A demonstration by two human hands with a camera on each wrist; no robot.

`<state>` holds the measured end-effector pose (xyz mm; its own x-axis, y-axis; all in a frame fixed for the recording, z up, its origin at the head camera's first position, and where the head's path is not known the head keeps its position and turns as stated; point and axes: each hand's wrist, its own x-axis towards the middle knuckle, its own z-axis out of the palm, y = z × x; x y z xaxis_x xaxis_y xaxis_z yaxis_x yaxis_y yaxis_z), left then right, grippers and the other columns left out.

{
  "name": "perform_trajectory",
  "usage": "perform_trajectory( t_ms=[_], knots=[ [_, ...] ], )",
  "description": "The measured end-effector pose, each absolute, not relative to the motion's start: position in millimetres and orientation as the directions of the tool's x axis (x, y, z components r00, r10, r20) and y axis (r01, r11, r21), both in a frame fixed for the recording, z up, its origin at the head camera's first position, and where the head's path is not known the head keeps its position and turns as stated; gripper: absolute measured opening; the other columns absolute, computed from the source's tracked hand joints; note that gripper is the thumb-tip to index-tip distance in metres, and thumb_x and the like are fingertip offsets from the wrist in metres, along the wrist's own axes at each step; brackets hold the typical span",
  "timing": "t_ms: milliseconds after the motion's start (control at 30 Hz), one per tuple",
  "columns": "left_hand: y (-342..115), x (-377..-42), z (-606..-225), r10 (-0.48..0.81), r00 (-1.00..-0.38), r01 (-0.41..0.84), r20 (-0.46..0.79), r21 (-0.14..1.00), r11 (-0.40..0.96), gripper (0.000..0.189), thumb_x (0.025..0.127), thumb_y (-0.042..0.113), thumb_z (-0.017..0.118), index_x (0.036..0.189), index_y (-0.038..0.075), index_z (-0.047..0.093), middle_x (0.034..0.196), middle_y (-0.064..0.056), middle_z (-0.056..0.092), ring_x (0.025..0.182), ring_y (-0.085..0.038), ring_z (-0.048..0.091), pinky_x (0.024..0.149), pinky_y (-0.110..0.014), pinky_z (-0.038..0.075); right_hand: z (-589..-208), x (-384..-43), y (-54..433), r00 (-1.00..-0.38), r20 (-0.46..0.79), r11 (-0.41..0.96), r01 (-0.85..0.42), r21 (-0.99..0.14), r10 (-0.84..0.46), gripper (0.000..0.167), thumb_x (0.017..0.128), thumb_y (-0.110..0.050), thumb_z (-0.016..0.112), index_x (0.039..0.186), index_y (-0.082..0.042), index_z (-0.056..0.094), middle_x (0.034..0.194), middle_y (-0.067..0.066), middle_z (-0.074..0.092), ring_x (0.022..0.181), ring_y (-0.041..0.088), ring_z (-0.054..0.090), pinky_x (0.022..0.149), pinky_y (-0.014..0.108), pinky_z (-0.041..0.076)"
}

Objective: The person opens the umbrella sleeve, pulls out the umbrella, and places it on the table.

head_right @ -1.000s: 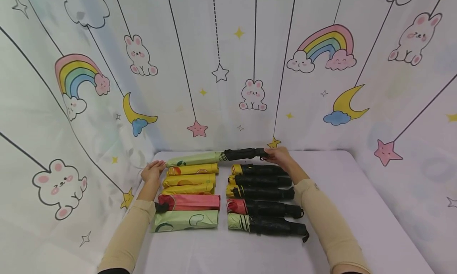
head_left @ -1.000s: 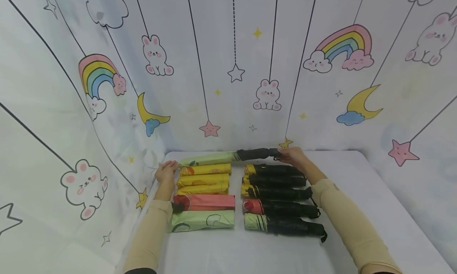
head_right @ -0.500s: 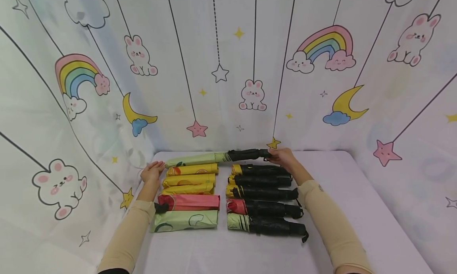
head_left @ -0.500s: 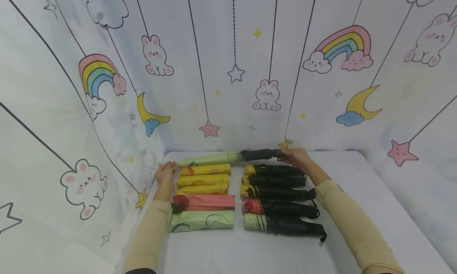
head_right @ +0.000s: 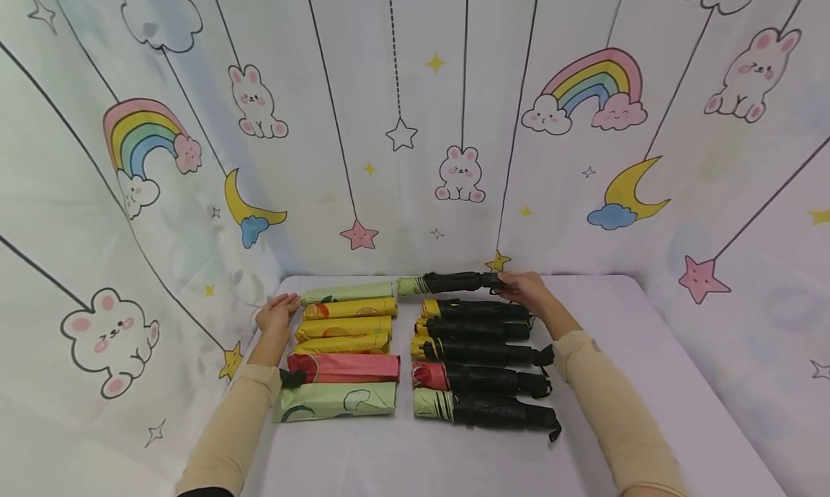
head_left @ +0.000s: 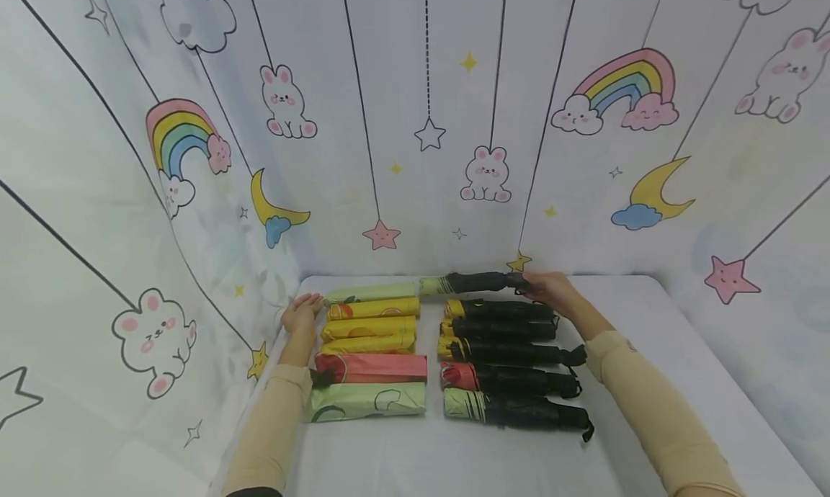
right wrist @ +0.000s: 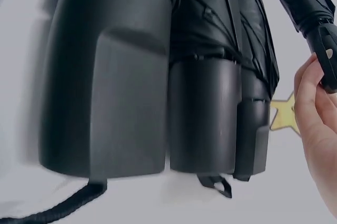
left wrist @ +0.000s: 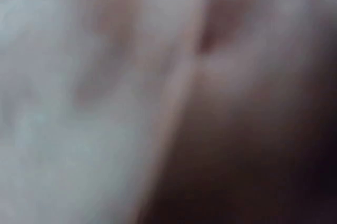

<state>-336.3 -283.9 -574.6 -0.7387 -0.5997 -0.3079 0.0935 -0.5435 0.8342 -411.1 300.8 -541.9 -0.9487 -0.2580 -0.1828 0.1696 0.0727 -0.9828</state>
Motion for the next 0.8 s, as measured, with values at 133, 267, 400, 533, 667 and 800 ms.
perform_trajectory(
  t_ms=[133, 267, 400, 533, 667, 800],
  knots=[
    [-284.6, -334.4, -572.0, -0.572, -0.758, 0.069, -0.313, 0.834, -0.548, 0.042, 0.092, -0.019, 0.066, 0.132, -0.007, 0.061, 0.135, -0.029, 0.064, 0.124, -0.033, 0.067, 0.099, -0.033, 0.059, -542.0, -410.6, 310.9, -0.947, -0.196, 0.071, 0.183, -0.98, -0.257, 0.059, 0.108, -0.02, 0.06, 0.149, 0.017, 0.04, 0.114, 0.003, 0.071, 0.101, 0.01, 0.071, 0.111, 0.043, 0.049],
    [-286.4, -331.9, -567.7, -0.542, -0.785, 0.052, -0.302, 0.839, -0.542, 0.046, 0.092, -0.021, 0.064, 0.136, -0.009, 0.058, 0.139, -0.031, 0.06, 0.128, -0.036, 0.064, 0.103, -0.036, 0.057, -542.4, -409.7, 317.1, -0.947, -0.202, 0.032, 0.2, -0.979, -0.248, 0.055, 0.108, -0.016, 0.061, 0.146, 0.018, 0.044, 0.107, 0.001, 0.073, 0.098, 0.013, 0.073, 0.111, 0.046, 0.05],
    [-287.8, -328.6, -563.6, -0.506, -0.814, 0.03, -0.283, 0.851, -0.524, 0.048, 0.094, -0.02, 0.062, 0.14, -0.012, 0.053, 0.144, -0.033, 0.055, 0.132, -0.039, 0.059, 0.105, -0.037, 0.056, -544.8, -407.5, 319.8, -0.952, -0.182, 0.047, 0.176, -0.983, -0.246, 0.052, 0.108, -0.016, 0.06, 0.144, 0.018, 0.046, 0.101, -0.002, 0.075, 0.096, 0.011, 0.074, 0.101, 0.036, 0.059],
    [-286.9, -328.6, -563.6, -0.471, -0.841, 0.015, -0.266, 0.859, -0.512, 0.047, 0.095, -0.019, 0.06, 0.141, -0.011, 0.051, 0.145, -0.034, 0.054, 0.134, -0.039, 0.058, 0.107, -0.037, 0.054, -543.3, -402.8, 323.9, -0.955, -0.158, 0.086, 0.14, -0.986, -0.252, 0.056, 0.109, -0.019, 0.06, 0.146, 0.019, 0.042, 0.103, -0.005, 0.075, 0.098, 0.008, 0.073, 0.096, 0.029, 0.061],
    [-285.3, -329.0, -564.0, -0.459, -0.853, 0.019, -0.249, 0.864, -0.503, 0.046, 0.096, -0.018, 0.06, 0.141, -0.012, 0.05, 0.146, -0.034, 0.053, 0.135, -0.04, 0.056, 0.108, -0.037, 0.054, -529.1, -393.5, 325.6, -0.947, -0.178, 0.074, 0.164, -0.984, -0.269, 0.059, 0.108, -0.016, 0.06, 0.148, 0.02, 0.037, 0.108, 0.0, 0.074, 0.102, 0.011, 0.073, 0.106, 0.039, 0.055],
    [-284.1, -327.2, -562.0, -0.461, -0.85, 0.005, -0.254, 0.872, -0.489, 0.049, 0.096, -0.016, 0.062, 0.143, -0.011, 0.049, 0.146, -0.033, 0.053, 0.136, -0.039, 0.056, 0.107, -0.036, 0.054, -532.0, -394.1, 329.9, -0.949, -0.184, 0.082, 0.168, -0.982, -0.258, 0.059, 0.108, -0.016, 0.059, 0.149, 0.02, 0.037, 0.107, -0.001, 0.074, 0.1, 0.01, 0.073, 0.102, 0.035, 0.058]
  ],
)
